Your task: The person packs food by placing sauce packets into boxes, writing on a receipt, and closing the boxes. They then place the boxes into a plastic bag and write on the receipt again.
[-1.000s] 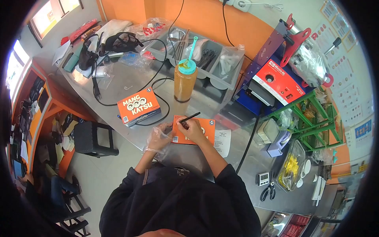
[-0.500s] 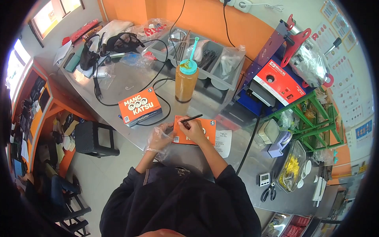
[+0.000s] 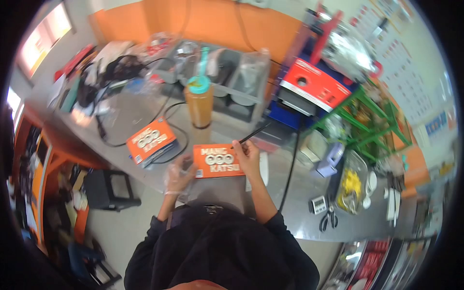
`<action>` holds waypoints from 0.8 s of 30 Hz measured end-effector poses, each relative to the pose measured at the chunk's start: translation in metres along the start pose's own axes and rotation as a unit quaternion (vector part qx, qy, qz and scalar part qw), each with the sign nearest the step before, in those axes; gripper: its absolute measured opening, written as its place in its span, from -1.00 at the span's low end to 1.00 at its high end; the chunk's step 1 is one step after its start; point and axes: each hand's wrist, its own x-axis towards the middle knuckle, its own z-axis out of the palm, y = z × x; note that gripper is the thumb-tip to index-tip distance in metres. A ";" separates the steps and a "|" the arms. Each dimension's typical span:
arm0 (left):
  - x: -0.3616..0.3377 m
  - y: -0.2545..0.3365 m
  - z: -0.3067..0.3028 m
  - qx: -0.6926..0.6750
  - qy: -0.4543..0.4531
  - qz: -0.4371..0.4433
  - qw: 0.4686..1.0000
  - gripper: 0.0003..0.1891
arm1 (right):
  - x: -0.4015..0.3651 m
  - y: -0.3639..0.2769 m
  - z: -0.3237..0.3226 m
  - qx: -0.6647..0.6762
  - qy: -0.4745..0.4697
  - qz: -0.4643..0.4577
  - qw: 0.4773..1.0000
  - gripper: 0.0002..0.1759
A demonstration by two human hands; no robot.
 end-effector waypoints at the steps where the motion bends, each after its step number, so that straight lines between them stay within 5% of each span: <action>1: -0.001 0.002 -0.002 0.022 0.008 0.009 1.000 -0.36 | 0.000 0.005 -0.032 -0.058 0.027 -0.006 0.998 -0.78; 3: -0.001 0.024 -0.018 0.077 -0.025 0.005 0.997 -0.22 | -0.011 0.019 -0.104 -0.176 0.092 -0.007 0.980 -0.69; 4: -0.001 0.027 -0.022 0.090 -0.034 0.039 0.995 -0.19 | -0.029 0.000 -0.128 -0.360 0.117 -0.001 0.926 -0.59; 7: 0.006 0.042 -0.029 0.178 -0.080 0.122 0.973 -0.09 | -0.086 0.004 -0.209 -0.496 0.264 -0.005 0.827 -0.65; 10: 0.013 0.055 -0.026 0.194 -0.101 0.161 0.962 -0.09 | -0.144 0.001 -0.271 -0.527 0.559 0.039 0.639 -0.65; 12: 0.017 0.052 -0.020 0.218 -0.123 0.185 0.950 -0.09 | -0.186 0.007 -0.323 -0.477 0.637 0.199 0.572 -0.57; 15: 0.025 0.063 -0.010 0.233 -0.166 0.208 0.935 -0.12 | -0.231 0.007 -0.397 -0.459 0.569 0.388 0.561 -0.52; 18: 0.034 0.074 -0.001 0.238 -0.205 0.224 0.923 -0.17 | -0.243 -0.003 -0.444 -0.518 0.518 0.450 0.511 -0.48; 21: 0.036 0.070 0.011 0.247 -0.211 0.243 0.914 -0.22 | -0.246 -0.007 -0.441 -0.610 0.568 0.359 0.420 -0.55; 24: 0.034 0.078 0.010 0.294 -0.222 0.240 0.898 -0.18 | -0.233 -0.002 -0.416 -0.656 0.600 0.202 0.412 -0.68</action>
